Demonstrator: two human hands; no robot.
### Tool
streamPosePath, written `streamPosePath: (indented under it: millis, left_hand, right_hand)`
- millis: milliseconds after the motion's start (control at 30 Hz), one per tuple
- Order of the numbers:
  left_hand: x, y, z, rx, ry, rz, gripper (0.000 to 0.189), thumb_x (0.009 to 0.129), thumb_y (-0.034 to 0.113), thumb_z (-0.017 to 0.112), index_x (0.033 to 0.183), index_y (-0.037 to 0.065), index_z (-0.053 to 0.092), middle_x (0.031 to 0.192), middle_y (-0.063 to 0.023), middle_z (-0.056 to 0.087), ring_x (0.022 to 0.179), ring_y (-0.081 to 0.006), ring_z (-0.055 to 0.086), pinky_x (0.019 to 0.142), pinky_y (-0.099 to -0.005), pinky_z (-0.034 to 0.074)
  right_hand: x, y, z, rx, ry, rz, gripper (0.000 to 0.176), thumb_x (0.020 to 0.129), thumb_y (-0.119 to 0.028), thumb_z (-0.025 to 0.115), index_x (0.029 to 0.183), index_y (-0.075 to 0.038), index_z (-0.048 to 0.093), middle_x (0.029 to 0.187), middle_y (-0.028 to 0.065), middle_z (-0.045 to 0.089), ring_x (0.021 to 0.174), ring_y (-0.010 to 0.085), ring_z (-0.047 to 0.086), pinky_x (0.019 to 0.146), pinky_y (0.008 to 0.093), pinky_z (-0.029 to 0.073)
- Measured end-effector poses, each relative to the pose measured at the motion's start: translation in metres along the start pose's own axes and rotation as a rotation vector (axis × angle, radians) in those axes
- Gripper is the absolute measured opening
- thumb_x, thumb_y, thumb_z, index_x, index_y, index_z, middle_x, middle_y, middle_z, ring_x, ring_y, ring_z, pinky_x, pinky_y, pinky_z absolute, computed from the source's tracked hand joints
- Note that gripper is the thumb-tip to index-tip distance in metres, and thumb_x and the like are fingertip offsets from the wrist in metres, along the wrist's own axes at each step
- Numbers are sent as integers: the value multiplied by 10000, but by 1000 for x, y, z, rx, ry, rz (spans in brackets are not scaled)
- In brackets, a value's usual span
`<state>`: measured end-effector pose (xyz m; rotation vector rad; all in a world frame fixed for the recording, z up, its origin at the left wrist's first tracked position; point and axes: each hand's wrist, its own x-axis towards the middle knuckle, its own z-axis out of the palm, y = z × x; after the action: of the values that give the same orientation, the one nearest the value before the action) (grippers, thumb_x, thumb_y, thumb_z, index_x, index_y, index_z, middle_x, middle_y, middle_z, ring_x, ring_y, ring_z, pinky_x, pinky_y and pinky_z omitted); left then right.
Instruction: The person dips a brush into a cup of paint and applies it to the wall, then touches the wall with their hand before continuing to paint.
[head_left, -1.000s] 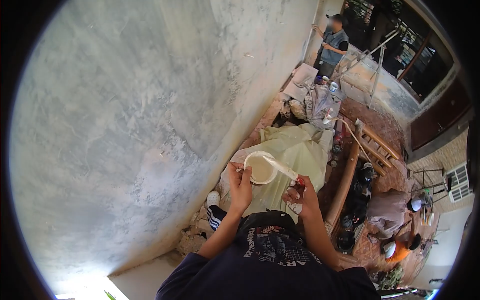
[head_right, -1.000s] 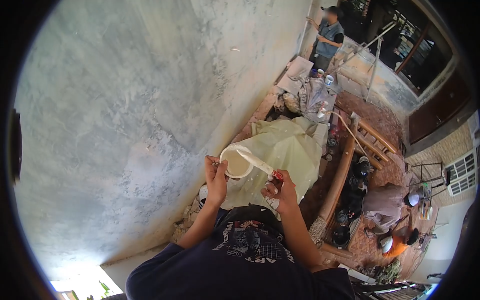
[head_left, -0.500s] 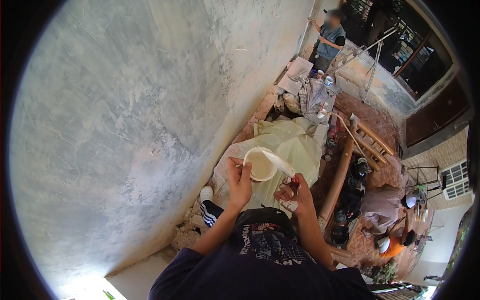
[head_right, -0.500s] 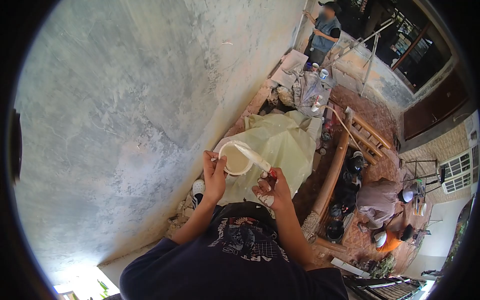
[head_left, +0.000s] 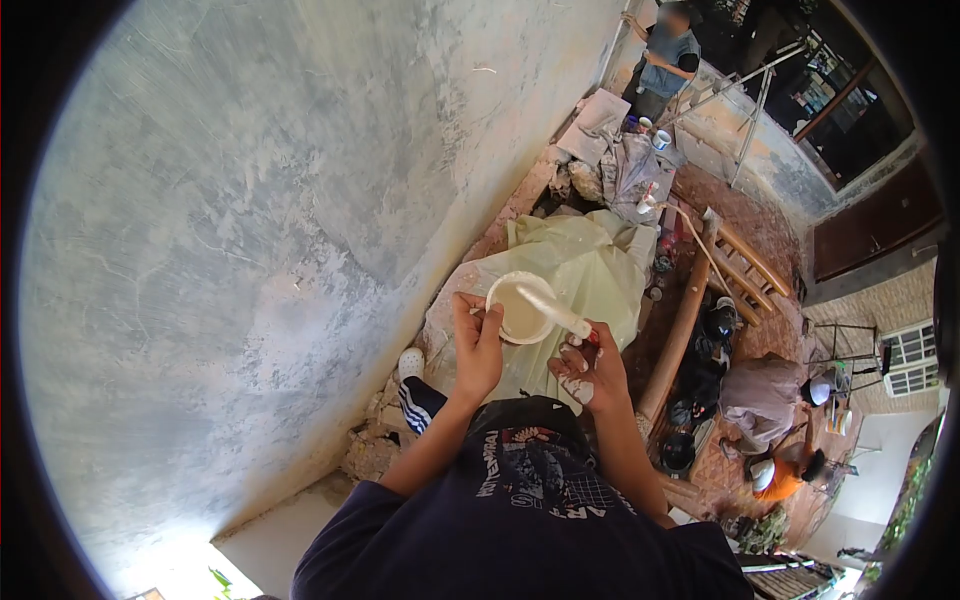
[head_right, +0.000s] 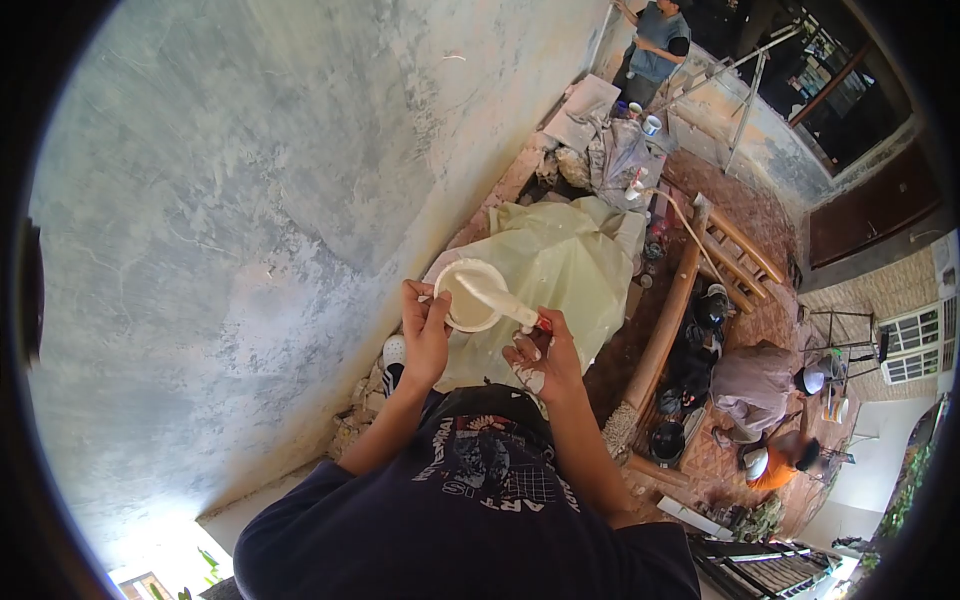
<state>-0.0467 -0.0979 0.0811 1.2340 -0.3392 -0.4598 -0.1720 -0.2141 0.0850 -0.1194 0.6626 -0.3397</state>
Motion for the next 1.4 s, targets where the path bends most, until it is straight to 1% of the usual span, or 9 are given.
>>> streamPosePath:
  millis: [167,500,800,900,1000,1033,1200,1333,1400]
  left_hand:
    - [-1,-2,1,0,21,-7,128,946,97,486,978,123,365,654,29,511,521,-5,359,451,-193,248]
    - [1,1,1,-31,32,7,127,944,102,493,969,126,371,647,33,505,513,-4,349,447,-193,247]
    - [2,0,2,-13,44,7,126,945,98,489,964,130,369,654,35,504,506,-6,350,443,-195,244]
    - [2,-7,0,-8,50,11,127,945,94,487,961,128,365,654,35,498,504,-6,348,440,-192,241]
    - [6,-10,-9,51,74,32,131,945,90,485,963,126,360,656,33,494,507,-5,352,442,-188,241]
    - [5,-7,-15,35,74,-5,123,943,59,487,969,88,371,694,11,490,549,-27,416,475,-189,308]
    - [4,-8,-41,20,175,-14,139,945,73,490,973,113,359,686,22,475,538,-12,376,456,-195,266]
    - [-4,-2,-67,-18,300,-26,136,948,85,487,948,123,357,674,33,451,538,-6,355,448,-189,259]
    - [-8,1,-78,28,329,-20,138,948,90,488,940,125,356,671,36,445,536,-5,350,446,-187,257]
  right_hand:
    - [6,1,-5,-15,-84,-2,192,858,-254,576,755,-94,558,643,27,553,408,116,353,488,296,321]
    - [5,-2,4,-7,-26,17,222,901,-276,494,777,-104,560,614,10,515,406,114,343,511,294,307]
    - [6,1,3,48,-1,62,216,873,-266,549,727,-107,549,624,13,525,410,119,355,500,285,324]
    - [11,-1,-8,3,-151,14,220,865,-273,569,737,-95,557,631,20,528,414,116,359,490,287,328]
    - [14,-1,1,-47,-76,12,233,865,-290,584,735,-99,558,631,18,527,414,116,358,474,294,332]
    - [17,-3,6,-29,-33,-37,242,868,-299,587,736,-98,559,628,15,524,412,117,352,468,296,332]
    - [44,-22,76,-99,-142,-298,221,894,-307,583,789,-115,551,648,-9,497,418,81,351,460,255,317]
    - [124,-27,149,-231,-140,-669,210,895,-304,592,819,-111,556,686,-18,530,444,57,350,426,222,282]
    - [167,-25,185,-227,-177,-763,197,903,-237,584,764,-123,504,704,-39,483,524,32,363,480,203,292]
